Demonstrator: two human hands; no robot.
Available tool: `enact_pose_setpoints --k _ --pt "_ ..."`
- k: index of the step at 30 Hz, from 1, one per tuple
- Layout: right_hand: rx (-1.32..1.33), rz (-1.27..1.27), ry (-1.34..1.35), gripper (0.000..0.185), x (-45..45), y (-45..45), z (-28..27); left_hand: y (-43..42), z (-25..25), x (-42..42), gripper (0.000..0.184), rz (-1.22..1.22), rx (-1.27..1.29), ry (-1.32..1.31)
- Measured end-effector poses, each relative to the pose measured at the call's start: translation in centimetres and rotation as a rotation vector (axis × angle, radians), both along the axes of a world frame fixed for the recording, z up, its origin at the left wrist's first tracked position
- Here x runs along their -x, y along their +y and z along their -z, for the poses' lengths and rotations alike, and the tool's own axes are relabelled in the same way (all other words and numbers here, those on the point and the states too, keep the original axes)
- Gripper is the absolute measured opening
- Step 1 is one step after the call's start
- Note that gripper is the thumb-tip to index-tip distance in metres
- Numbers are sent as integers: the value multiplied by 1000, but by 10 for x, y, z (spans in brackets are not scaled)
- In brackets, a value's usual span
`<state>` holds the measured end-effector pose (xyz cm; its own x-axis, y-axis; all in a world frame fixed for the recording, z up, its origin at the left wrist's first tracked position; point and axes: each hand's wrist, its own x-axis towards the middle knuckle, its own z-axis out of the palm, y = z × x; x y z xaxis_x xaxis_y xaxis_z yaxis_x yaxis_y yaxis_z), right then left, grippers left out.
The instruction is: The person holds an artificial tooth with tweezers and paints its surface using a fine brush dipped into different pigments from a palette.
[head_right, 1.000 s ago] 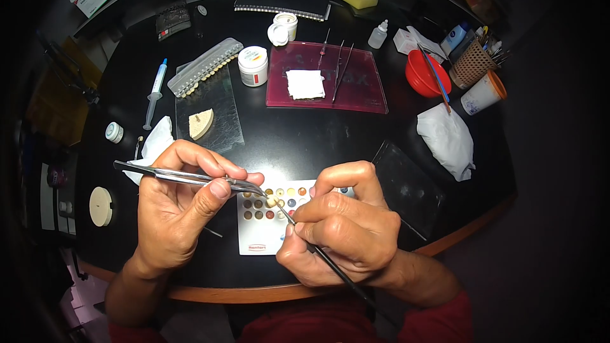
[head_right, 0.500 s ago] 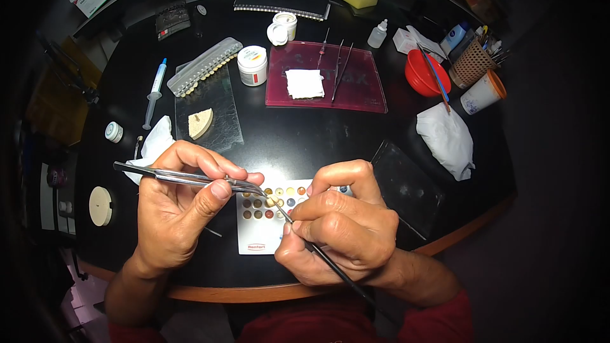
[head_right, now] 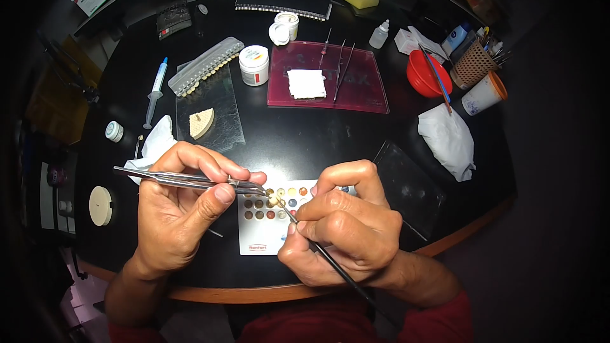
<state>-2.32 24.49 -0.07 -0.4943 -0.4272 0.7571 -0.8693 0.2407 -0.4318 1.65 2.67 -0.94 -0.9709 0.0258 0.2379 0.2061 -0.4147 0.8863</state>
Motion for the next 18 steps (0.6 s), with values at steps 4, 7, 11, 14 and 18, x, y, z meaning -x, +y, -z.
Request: enact_pose_setpoints --k 4,7,11,14,18 --pt "2 -3 9 26 0 -1 0 0 0 0 15 -3 5 -1" --pt "0 -8 15 26 0 -1 1 0 1 0 15 -1 -2 6" --pt "-2 -12 16 26 0 -1 1 0 -1 0 15 -4 19 -3" --pt "-5 -14 13 25 -1 -1 2 -1 -2 -1 15 -7 70 -12" --pt "-15 -24 10 25 -1 -1 1 -1 -2 -1 16 -4 74 -13"
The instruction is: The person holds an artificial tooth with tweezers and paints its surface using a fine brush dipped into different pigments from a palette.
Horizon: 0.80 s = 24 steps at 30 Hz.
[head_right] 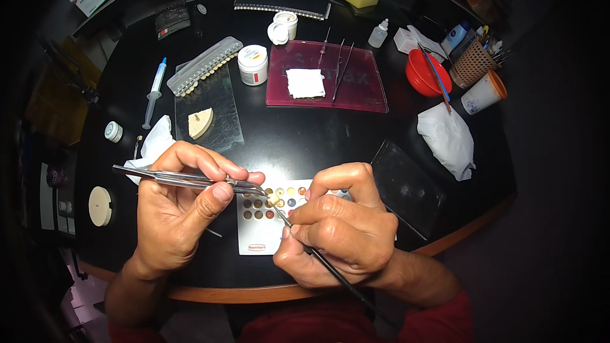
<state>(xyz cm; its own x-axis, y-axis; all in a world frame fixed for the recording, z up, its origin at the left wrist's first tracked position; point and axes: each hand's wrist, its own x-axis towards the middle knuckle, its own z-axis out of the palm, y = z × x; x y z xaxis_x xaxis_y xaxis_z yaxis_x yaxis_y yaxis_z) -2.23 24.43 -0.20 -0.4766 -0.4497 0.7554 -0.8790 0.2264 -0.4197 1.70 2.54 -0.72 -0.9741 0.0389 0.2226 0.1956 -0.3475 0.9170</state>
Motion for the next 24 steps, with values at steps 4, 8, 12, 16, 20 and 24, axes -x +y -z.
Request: enact_pose_setpoints --k 4,8,12,16,20,24 --pt "19 -14 3 26 0 1 -1 -1 1 1 16 2 15 -1" --pt "42 -9 8 27 1 6 -2 -5 -1 1 16 37 -24 -118" --pt "56 -13 -16 27 2 5 -1 -7 -3 2 15 50 -68 -226" --pt "55 -26 -33 26 4 3 -1 -8 -2 2 14 48 -63 -238" --pt "77 -38 -74 26 6 4 2 -7 0 3 13 45 -60 -195" --pt "79 -42 -93 25 8 4 3 -7 -1 2 14 44 -63 -163"
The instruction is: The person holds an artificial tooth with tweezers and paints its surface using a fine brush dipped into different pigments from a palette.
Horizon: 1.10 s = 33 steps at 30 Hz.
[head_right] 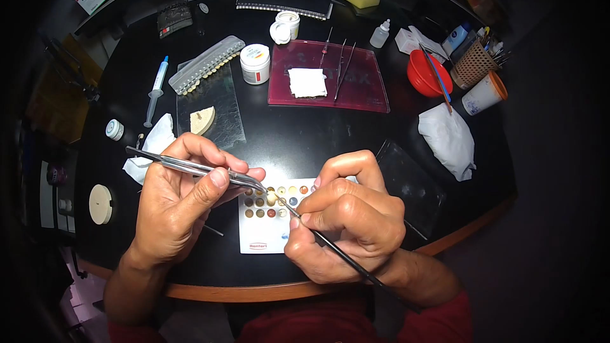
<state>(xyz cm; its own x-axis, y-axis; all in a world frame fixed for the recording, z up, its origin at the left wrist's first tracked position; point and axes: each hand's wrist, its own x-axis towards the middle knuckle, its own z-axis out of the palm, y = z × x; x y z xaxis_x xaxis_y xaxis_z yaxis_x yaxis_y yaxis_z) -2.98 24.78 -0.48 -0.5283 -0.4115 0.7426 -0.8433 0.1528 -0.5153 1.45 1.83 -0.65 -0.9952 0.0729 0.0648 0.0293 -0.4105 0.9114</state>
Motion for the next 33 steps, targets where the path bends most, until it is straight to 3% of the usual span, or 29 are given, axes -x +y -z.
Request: enact_pose_setpoints --k 18,25,28,30,33 --pt "-7 -11 6 26 0 0 0 -1 3 2 14 -10 1 26" --pt "143 81 -25 23 7 9 3 -5 5 8 15 -44 38 -7" --pt "370 132 -204 6 8 8 -5 -8 3 10 15 -46 67 5" --pt "259 188 -100 36 23 27 -19 -9 3 11 15 -49 58 -8" --pt "455 214 -1 52 45 39 -70 -12 3 13 14 -70 74 0"
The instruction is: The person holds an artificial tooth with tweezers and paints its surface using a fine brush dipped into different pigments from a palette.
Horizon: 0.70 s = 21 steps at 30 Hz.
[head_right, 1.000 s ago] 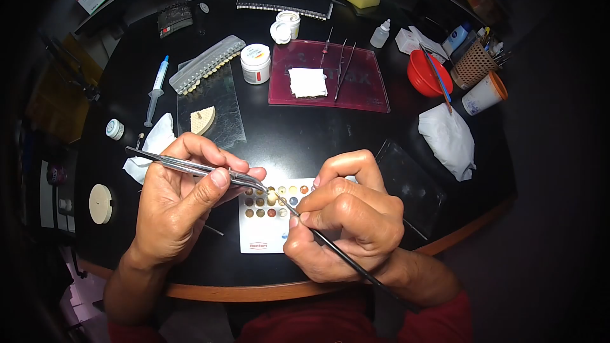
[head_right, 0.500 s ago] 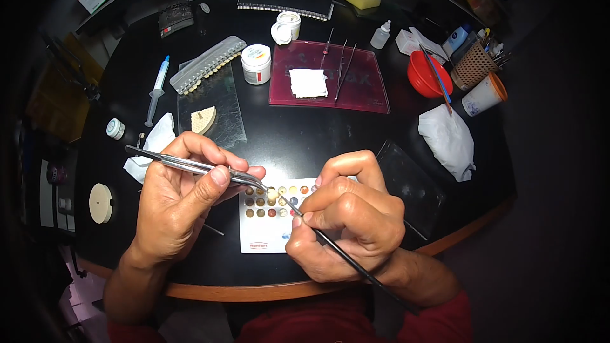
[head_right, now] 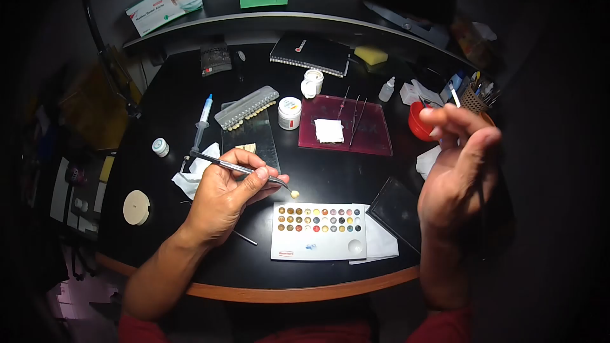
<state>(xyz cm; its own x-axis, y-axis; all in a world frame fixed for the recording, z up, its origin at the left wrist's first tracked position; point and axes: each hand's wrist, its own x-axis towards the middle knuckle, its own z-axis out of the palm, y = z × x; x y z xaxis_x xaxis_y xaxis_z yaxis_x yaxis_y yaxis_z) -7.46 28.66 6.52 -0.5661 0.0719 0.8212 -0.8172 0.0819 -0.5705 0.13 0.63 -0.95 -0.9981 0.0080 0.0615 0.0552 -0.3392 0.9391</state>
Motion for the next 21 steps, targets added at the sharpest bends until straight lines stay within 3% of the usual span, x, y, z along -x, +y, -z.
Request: enact_pose_setpoints --k 3,4,8,13,21 --pt "10 21 222 51 31 8 -76 -1 -1 0 14 -14 6 12" --pt "38 -128 321 49 42 3 -98 -2 -1 0 14 -16 10 16" --pt "452 -554 -66 44 40 -22 -186 -4 -1 2 14 -26 11 -2" --pt "509 -686 -245 43 68 -32 -206 -8 1 3 16 -17 14 -4" --pt "398 -728 -218 43 73 -25 -218 -7 -4 2 12 -27 -62 -10"
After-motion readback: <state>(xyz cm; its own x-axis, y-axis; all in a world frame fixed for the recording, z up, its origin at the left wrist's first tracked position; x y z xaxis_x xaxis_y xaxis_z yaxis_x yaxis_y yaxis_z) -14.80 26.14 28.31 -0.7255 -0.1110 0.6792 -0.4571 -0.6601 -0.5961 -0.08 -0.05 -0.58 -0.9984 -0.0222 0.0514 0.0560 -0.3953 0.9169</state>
